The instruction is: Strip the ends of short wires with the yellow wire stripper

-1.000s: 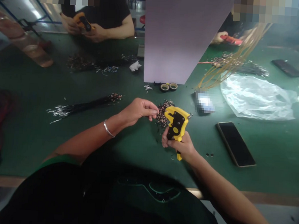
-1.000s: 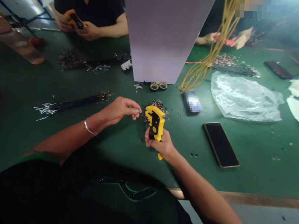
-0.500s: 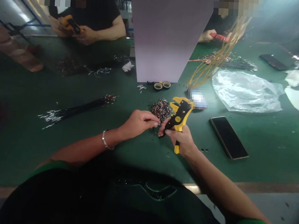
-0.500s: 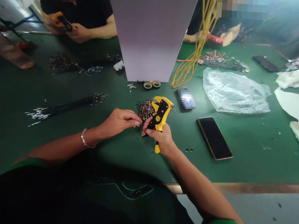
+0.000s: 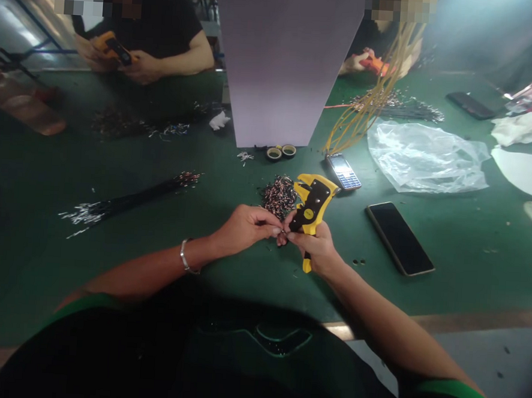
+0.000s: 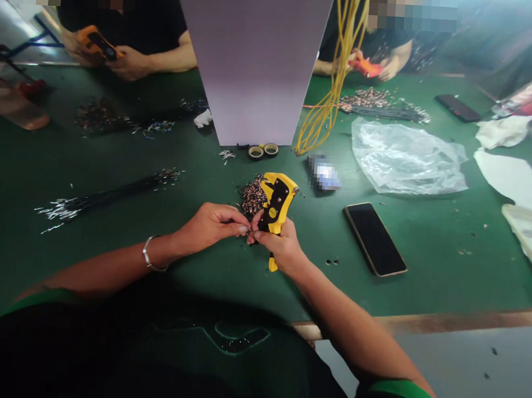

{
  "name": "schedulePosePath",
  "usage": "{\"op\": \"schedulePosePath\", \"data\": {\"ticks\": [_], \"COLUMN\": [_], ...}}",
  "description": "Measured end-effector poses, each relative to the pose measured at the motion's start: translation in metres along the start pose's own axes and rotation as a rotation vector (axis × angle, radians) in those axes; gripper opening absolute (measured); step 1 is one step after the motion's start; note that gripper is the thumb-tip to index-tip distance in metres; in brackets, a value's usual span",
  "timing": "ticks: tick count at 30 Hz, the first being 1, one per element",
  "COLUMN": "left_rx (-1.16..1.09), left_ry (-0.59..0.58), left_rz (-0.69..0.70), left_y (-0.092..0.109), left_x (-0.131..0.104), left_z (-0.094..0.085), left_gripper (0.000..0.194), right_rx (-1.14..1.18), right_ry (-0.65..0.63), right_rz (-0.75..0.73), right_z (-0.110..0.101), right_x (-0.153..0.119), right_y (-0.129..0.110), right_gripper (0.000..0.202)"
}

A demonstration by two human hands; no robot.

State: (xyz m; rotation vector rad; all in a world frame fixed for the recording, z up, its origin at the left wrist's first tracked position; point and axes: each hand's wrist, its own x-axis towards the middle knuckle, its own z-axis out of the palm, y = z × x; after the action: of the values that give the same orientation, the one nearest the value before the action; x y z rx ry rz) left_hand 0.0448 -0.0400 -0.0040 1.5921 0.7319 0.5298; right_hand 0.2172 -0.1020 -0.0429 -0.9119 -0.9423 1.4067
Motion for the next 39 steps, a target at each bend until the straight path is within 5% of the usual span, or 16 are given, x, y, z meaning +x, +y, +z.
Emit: {"op": "schedulePosePath", "data": {"ticks": [11,19,39], "left_rx": [-0.418,-0.41,-0.324], "left_ry": [-0.094,-0.085,0.262], "left_rz": [-0.293,-0.291,-0.207], "left_y": [-0.012,-0.019,-0.006], "left_x": [0.007,0.008,0.011], "left_z": [0.0,-0.003,-0.02], "left_gripper": [0.015,0.017,0.013], "right_rx": [-0.048,0.076,-0.055], "right_ry": [-0.023,0.021,0.026], "right_rz": [-0.029,0.03,0.025], "right_z": [-0.002,-0.001,-0.012], "right_x": [-0.001,0.001,0.008], "right_y": [-0.001,-0.002,0.006], "right_gripper": [0.014,0.021,0.027]}}
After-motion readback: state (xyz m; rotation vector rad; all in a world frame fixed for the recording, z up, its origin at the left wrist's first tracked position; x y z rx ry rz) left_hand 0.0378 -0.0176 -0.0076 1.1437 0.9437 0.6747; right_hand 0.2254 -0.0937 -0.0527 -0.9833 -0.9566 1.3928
